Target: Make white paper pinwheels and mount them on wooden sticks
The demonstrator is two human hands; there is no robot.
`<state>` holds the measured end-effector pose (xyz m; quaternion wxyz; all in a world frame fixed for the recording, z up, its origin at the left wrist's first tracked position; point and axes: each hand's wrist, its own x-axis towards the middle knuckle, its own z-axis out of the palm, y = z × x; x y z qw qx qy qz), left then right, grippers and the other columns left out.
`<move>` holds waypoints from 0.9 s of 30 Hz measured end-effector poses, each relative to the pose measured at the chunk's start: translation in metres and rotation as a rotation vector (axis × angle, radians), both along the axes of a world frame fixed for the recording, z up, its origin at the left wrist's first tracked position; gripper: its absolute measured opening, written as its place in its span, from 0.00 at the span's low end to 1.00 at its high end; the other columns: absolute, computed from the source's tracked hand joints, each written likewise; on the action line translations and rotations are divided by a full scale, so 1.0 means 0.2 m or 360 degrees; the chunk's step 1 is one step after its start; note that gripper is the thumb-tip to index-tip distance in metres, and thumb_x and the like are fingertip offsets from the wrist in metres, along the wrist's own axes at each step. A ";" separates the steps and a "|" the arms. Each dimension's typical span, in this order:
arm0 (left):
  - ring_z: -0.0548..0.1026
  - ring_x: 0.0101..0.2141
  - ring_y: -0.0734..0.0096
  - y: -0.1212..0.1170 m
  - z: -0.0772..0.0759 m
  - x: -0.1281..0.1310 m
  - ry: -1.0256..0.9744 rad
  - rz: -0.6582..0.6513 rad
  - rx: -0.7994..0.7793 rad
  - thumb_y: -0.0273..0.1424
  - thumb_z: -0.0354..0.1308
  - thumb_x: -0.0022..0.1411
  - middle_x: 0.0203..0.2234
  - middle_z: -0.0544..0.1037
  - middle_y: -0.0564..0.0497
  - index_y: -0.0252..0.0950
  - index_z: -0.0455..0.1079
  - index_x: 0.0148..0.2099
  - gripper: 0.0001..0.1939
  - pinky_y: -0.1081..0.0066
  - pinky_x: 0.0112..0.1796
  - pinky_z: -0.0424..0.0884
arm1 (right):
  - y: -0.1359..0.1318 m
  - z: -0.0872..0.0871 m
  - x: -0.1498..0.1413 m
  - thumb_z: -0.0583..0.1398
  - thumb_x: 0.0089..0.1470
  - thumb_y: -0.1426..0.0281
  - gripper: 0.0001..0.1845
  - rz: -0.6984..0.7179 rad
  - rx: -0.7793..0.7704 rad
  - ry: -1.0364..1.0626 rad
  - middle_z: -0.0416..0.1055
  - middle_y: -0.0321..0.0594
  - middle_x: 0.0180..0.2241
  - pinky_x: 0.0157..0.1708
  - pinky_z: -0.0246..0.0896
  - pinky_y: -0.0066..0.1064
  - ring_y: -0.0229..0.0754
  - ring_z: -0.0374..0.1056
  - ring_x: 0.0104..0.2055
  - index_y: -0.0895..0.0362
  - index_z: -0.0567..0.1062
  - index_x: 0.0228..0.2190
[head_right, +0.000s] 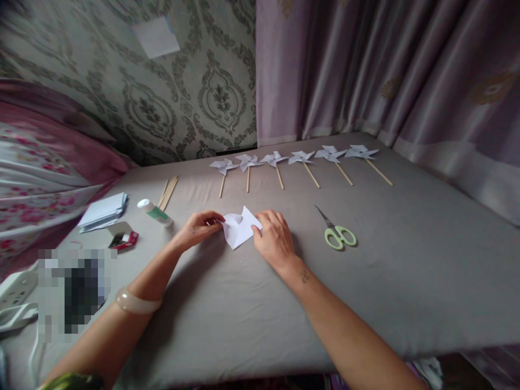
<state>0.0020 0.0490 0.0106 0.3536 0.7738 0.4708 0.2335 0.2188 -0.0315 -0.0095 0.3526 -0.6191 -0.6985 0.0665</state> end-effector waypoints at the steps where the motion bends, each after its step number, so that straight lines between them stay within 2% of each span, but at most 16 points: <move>1: 0.65 0.24 0.75 -0.02 0.01 -0.01 0.0033 0.0007 0.0052 0.32 0.56 0.52 0.23 0.72 0.53 0.34 0.74 0.36 0.10 0.75 0.25 0.61 | -0.02 0.01 -0.02 0.58 0.55 0.69 0.13 0.0058 -0.0004 0.0009 0.72 0.49 0.42 0.47 0.60 0.42 0.52 0.64 0.47 0.58 0.74 0.43; 4: 0.66 0.25 0.75 -0.08 0.02 -0.03 0.0157 0.0077 0.0265 0.31 0.56 0.54 0.25 0.72 0.52 0.34 0.75 0.34 0.08 0.73 0.27 0.62 | -0.06 0.03 -0.08 0.62 0.52 0.66 0.15 0.0219 -0.0064 -0.0041 0.72 0.47 0.42 0.48 0.60 0.42 0.51 0.63 0.47 0.57 0.74 0.42; 7: 0.66 0.27 0.74 -0.14 0.02 -0.03 0.0262 0.0152 0.0455 0.28 0.57 0.54 0.28 0.70 0.51 0.36 0.75 0.34 0.06 0.72 0.30 0.63 | -0.08 0.03 -0.12 0.63 0.51 0.66 0.16 0.0287 -0.0129 -0.0165 0.71 0.46 0.43 0.48 0.60 0.40 0.50 0.63 0.47 0.57 0.74 0.43; 10: 0.68 0.31 0.71 -0.19 0.00 -0.02 0.0266 0.0118 0.0566 0.26 0.57 0.54 0.30 0.68 0.51 0.36 0.75 0.34 0.06 0.70 0.33 0.66 | -0.08 0.03 -0.12 0.62 0.52 0.70 0.15 0.0234 -0.0153 -0.0294 0.70 0.46 0.44 0.47 0.59 0.39 0.50 0.62 0.47 0.58 0.74 0.43; 14: 0.68 0.36 0.67 -0.22 -0.03 0.03 0.0205 0.0059 0.0686 0.25 0.59 0.52 0.33 0.68 0.50 0.37 0.74 0.33 0.05 0.66 0.39 0.68 | -0.07 0.04 -0.06 0.55 0.53 0.78 0.16 0.0056 -0.0143 -0.0362 0.71 0.48 0.43 0.47 0.58 0.38 0.49 0.62 0.46 0.60 0.74 0.44; 17: 0.68 0.40 0.65 -0.24 -0.04 0.07 0.0169 0.0021 0.0655 0.23 0.60 0.50 0.35 0.69 0.49 0.37 0.74 0.32 0.06 0.62 0.44 0.67 | -0.07 0.05 -0.03 0.53 0.50 0.81 0.18 -0.0018 -0.0132 -0.0277 0.72 0.47 0.42 0.48 0.57 0.36 0.48 0.63 0.46 0.60 0.74 0.42; 20: 0.68 0.42 0.63 -0.25 -0.05 0.11 0.0143 0.0011 0.0564 0.23 0.61 0.50 0.36 0.70 0.49 0.37 0.75 0.32 0.06 0.60 0.47 0.66 | -0.08 0.05 -0.04 0.54 0.48 0.81 0.17 0.0078 -0.0187 -0.0131 0.73 0.44 0.40 0.47 0.58 0.34 0.45 0.64 0.45 0.58 0.75 0.38; 25: 0.68 0.43 0.62 -0.24 -0.06 0.16 0.0147 0.0008 0.0427 0.23 0.61 0.49 0.37 0.71 0.48 0.36 0.76 0.32 0.07 0.60 0.47 0.66 | -0.09 0.04 -0.07 0.58 0.53 0.72 0.07 0.0188 -0.0311 -0.0056 0.74 0.42 0.36 0.44 0.59 0.32 0.43 0.66 0.42 0.57 0.76 0.34; 27: 0.68 0.43 0.62 -0.24 -0.06 0.17 0.0142 -0.0006 0.0433 0.23 0.61 0.49 0.37 0.72 0.48 0.36 0.76 0.32 0.06 0.60 0.47 0.66 | -0.08 0.04 -0.08 0.57 0.56 0.69 0.08 0.0169 -0.0374 -0.0076 0.74 0.42 0.35 0.41 0.59 0.31 0.42 0.67 0.39 0.56 0.77 0.32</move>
